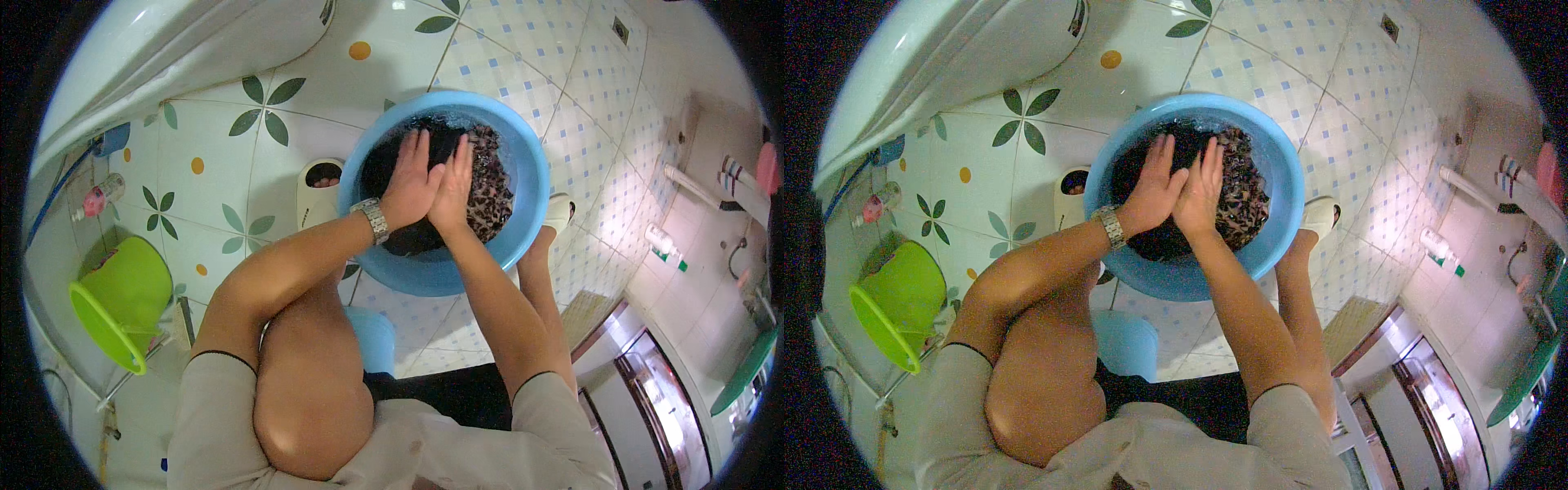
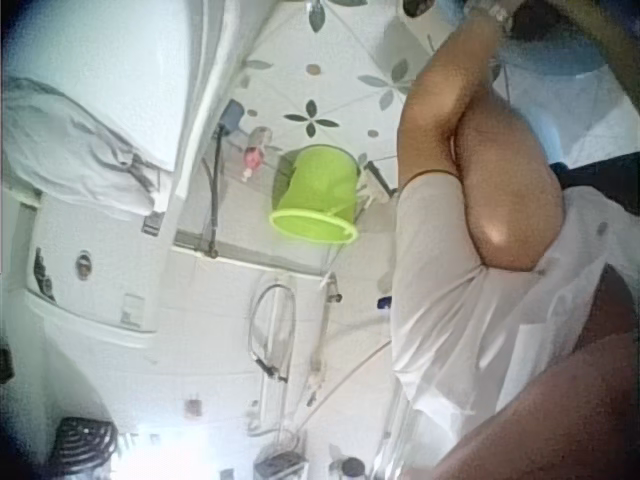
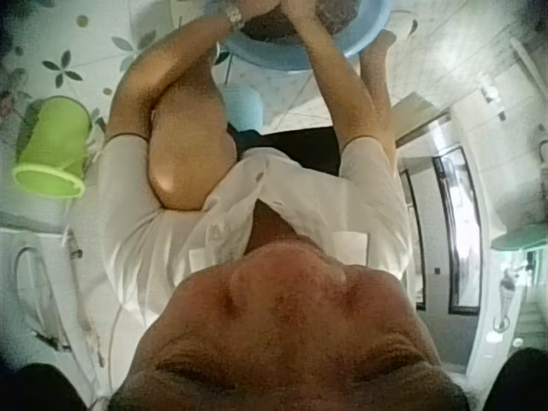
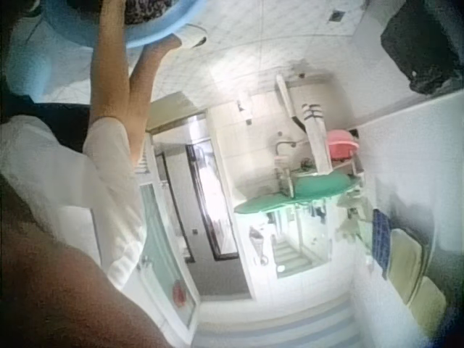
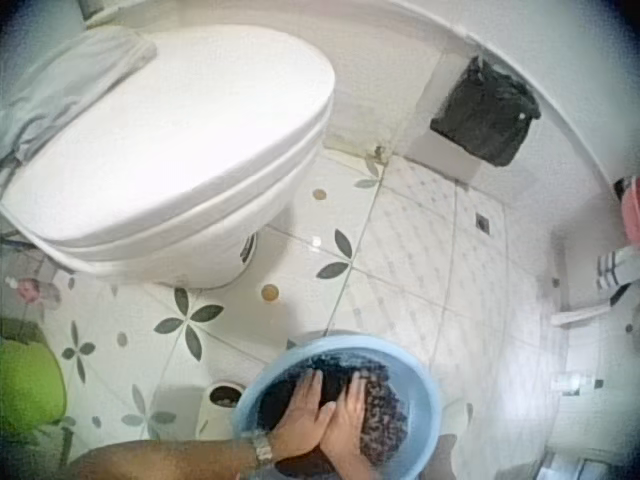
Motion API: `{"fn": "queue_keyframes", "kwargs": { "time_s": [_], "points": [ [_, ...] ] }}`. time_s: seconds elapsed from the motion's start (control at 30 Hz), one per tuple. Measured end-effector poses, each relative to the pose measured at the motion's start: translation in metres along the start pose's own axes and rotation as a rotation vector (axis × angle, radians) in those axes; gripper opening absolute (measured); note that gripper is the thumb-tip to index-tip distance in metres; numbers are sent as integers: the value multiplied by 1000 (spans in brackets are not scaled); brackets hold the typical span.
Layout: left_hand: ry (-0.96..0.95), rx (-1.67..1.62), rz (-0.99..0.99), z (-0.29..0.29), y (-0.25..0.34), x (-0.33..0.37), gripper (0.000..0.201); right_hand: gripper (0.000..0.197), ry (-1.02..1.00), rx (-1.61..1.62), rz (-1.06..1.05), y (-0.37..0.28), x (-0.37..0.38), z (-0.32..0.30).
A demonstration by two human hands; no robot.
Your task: The person washes clothes by hand in a basin of water, scrubbing and wringing out the garments before placing them onto the toilet lid.
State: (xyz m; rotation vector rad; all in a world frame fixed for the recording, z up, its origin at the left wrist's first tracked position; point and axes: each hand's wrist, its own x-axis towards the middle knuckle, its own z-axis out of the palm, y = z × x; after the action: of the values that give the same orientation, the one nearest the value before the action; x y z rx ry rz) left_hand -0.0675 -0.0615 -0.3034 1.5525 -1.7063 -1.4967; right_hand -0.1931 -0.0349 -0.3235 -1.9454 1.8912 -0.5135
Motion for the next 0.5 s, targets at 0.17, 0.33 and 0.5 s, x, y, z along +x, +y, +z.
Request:
{"fn": "queue_keyframes", "kwargs": {
  "time_s": [0.17,0.33,0.5],
  "points": [
    [-110,85,-29,20,-35,8,77,76,-263,118,329,10,3,12],
    [-268,142,-260,14,-15,24,86,66,-404,-77,295,25,20,1],
    [-89,-70,-178,6,-17,13,107,69,-500,-30,230,36,28,-17]
  ]
}}
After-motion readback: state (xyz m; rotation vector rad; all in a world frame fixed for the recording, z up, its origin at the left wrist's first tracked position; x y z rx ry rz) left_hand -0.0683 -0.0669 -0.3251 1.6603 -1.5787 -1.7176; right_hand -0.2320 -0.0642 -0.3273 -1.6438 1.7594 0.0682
